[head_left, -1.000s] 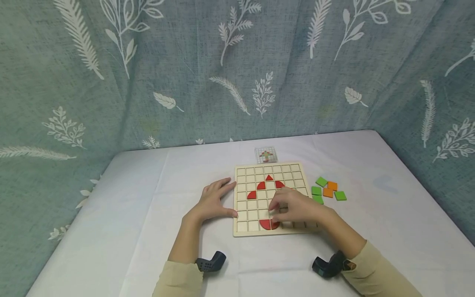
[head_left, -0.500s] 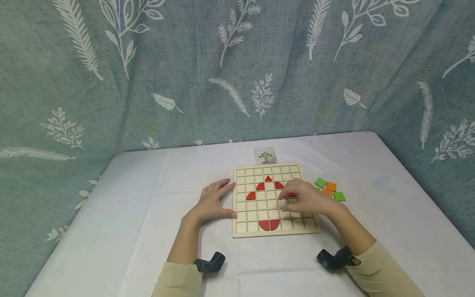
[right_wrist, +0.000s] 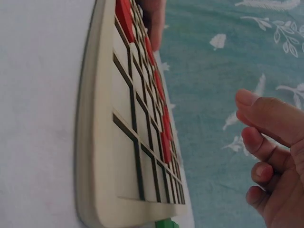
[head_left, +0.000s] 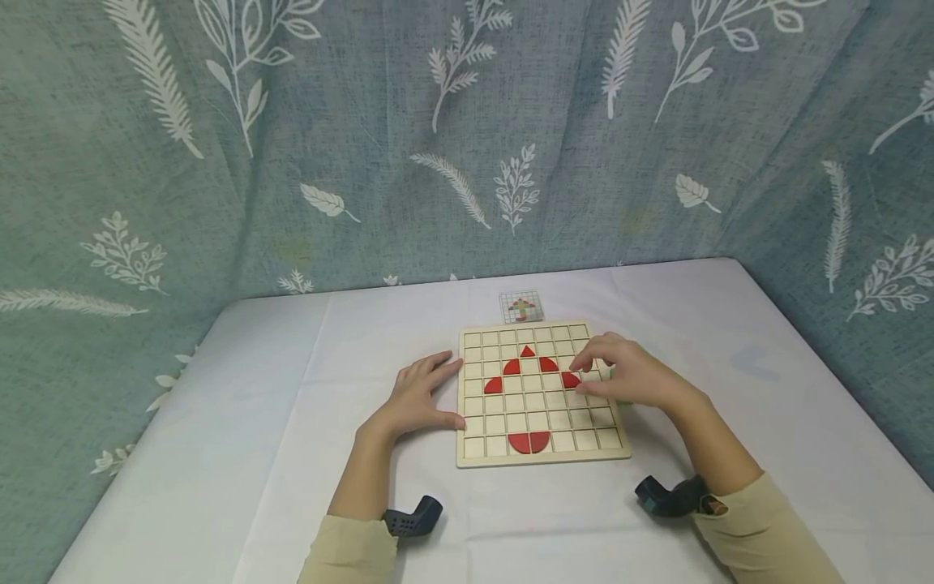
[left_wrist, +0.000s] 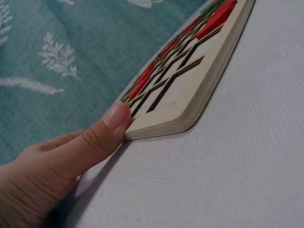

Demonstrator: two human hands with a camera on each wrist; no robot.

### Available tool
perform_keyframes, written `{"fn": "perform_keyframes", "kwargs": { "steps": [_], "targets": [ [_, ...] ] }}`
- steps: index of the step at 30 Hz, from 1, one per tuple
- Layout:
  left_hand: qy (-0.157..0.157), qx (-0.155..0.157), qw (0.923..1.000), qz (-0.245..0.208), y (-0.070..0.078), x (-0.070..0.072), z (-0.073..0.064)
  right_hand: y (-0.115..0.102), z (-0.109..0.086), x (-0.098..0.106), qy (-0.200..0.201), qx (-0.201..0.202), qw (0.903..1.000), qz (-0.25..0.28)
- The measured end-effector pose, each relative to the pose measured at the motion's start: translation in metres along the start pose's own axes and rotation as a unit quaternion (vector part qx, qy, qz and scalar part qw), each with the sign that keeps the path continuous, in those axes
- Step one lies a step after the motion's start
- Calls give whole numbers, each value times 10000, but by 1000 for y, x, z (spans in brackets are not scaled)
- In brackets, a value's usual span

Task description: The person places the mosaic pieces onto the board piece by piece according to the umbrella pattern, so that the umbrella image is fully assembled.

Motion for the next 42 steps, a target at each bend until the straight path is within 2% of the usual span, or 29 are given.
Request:
{"fn": "perform_keyframes", "kwargs": {
  "steps": [5,10,17,29,36,42],
  "targets": [
    [-17,50,10000,19,2,0,-2,6,-3,11,186,-206,9995,-119],
    [-39,79,10000,7,2,0,-3,9,-8,22,494,-120,9985,-192],
    [-39,98,9999,-9,1,0,-2,18,-14,34,732,-119,9969,-280],
    [-75,91,9999,30,2,3,0,43,-27,53,932,-862,9915,-299],
    [-96,90,9999,-19,0,1,0,61,-34,56,818,-1453,9857,-231],
    [-93,64,9999,-24,0,0,0,79,-37,52,660,-1677,9832,-281]
  ]
}}
Point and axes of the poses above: each hand's wrist, its own z-axis towards the middle knuckle, its own x-axis out of the back of the hand, y = z × x, the point moved 5 cm from there along z, towards the middle knuckle, and after that the axes turned 5 degrees about -z, right-handed, at the moved point
